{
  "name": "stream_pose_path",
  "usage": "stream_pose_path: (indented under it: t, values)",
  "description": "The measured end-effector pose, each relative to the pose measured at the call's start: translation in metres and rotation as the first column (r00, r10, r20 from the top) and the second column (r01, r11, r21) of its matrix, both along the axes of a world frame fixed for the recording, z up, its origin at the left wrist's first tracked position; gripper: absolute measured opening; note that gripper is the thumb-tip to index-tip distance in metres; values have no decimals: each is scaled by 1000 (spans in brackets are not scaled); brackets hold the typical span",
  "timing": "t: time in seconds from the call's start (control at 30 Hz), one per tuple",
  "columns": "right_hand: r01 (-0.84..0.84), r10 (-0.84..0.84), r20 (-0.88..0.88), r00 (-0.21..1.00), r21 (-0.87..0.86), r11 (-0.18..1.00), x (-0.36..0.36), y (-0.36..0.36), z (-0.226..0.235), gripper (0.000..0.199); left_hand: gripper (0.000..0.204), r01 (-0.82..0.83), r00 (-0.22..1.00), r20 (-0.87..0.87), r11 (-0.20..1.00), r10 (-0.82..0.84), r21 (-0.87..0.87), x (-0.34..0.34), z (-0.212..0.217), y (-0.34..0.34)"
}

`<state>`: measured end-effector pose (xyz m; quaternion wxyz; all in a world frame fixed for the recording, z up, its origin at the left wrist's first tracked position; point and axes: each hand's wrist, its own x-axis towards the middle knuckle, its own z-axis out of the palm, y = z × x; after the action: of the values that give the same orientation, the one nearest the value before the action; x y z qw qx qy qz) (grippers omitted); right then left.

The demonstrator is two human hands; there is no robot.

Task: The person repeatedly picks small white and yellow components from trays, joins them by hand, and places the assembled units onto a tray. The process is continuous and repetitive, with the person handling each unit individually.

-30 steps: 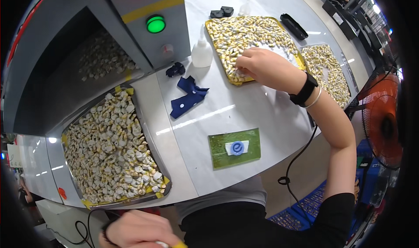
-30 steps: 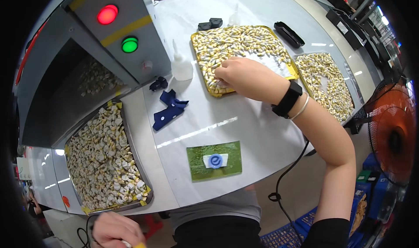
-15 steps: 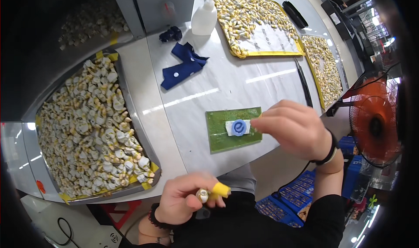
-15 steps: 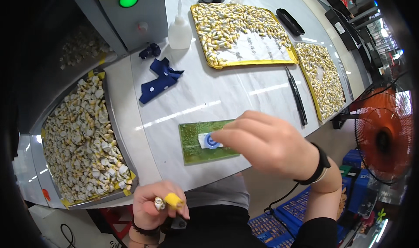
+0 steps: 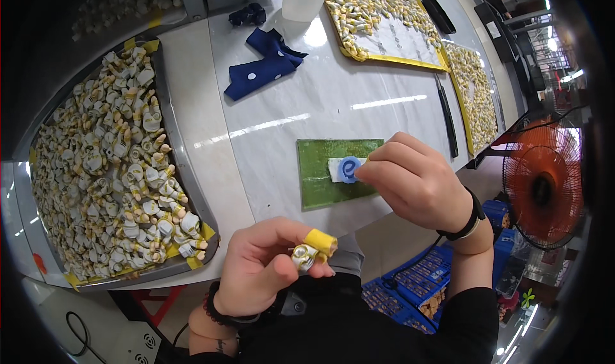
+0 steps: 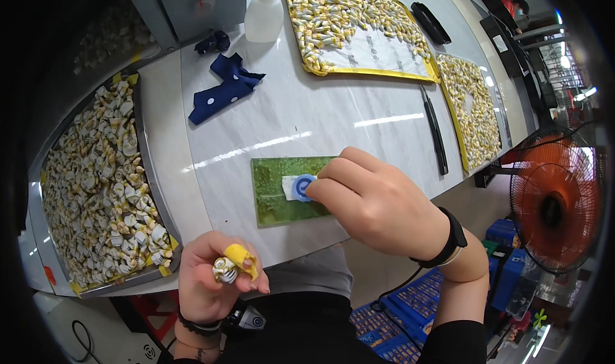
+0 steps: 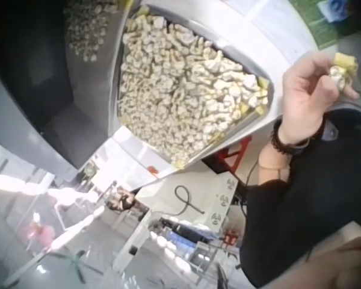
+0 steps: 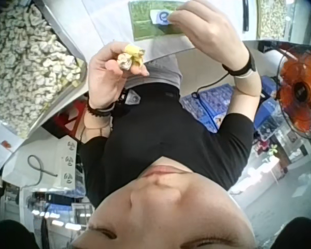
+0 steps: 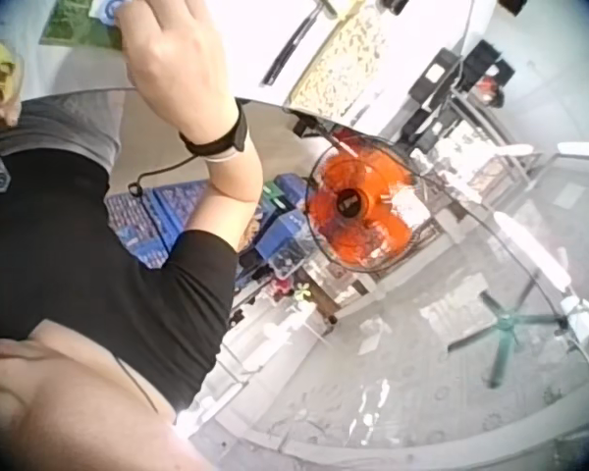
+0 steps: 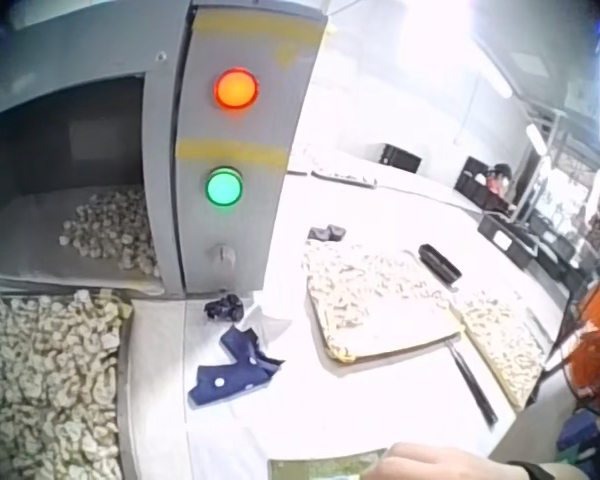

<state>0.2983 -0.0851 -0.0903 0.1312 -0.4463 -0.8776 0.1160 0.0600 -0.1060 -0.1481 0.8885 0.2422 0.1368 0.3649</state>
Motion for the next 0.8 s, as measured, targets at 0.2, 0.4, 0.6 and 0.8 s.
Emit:
stream_pose_path:
  t: [0.2, 0.4, 0.6, 0.8]
  values:
    - [40, -33, -218, 975, 26, 999, -5, 3, 20, 15, 44, 146, 987, -53, 980, -154, -131, 1, 16, 6]
    - [-38, 91, -492, 866, 118, 992, -28, 0, 30, 5, 39, 286, 958, 86, 934, -274, -213, 5, 10, 7]
    - [-91, 176, -483, 858, 195, 977, -37, 2, 24, 8, 37, 302, 953, 53, 910, -299, -285, 9, 13, 7]
    - [-89, 155, -497, 854, 153, 984, -36, 4, 28, 12, 35, 340, 940, 114, 878, -321, -336, 6, 11, 7]
